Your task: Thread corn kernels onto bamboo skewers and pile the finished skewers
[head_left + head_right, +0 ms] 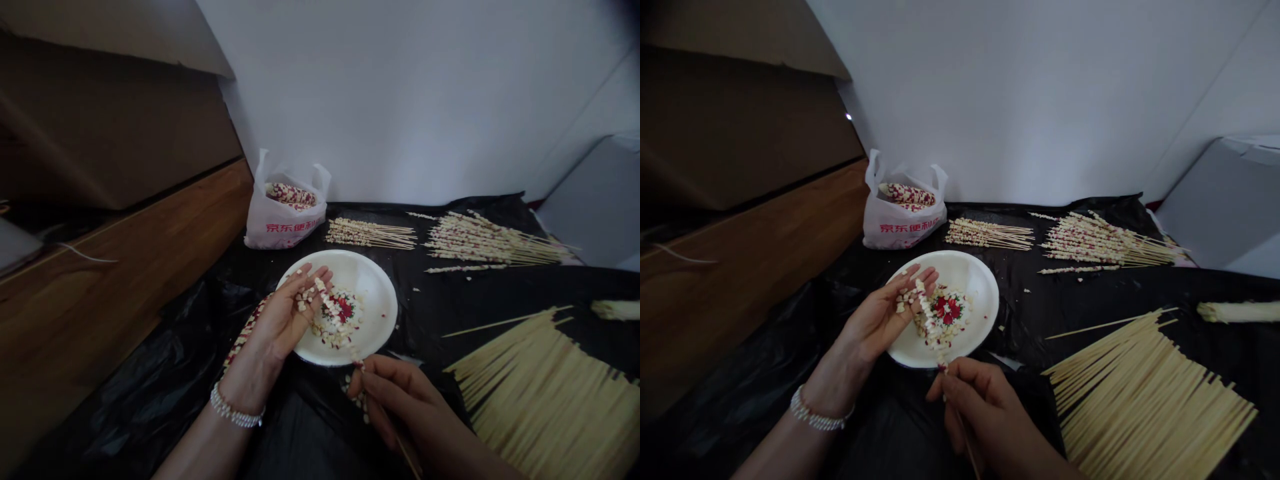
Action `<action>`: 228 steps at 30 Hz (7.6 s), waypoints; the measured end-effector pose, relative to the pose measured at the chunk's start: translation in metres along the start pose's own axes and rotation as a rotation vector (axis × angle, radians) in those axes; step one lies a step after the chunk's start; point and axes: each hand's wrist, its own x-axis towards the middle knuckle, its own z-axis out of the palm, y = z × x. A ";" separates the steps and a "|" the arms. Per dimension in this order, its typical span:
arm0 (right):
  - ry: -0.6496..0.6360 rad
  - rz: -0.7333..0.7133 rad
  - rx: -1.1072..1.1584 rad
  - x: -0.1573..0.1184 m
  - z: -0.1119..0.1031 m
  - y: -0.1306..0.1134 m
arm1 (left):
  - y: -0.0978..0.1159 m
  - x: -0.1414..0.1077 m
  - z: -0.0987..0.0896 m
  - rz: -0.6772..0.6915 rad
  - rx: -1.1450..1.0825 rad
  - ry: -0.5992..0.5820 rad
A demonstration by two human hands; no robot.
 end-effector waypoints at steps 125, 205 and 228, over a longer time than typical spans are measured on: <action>0.011 -0.060 0.003 0.000 0.004 0.000 | 0.000 0.003 -0.003 -0.101 0.041 -0.018; -0.007 -0.004 0.079 0.000 0.005 0.000 | -0.002 0.001 -0.003 0.079 0.117 0.056; -0.030 -0.058 0.132 -0.002 0.005 0.001 | -0.009 -0.002 -0.004 0.251 0.264 -0.062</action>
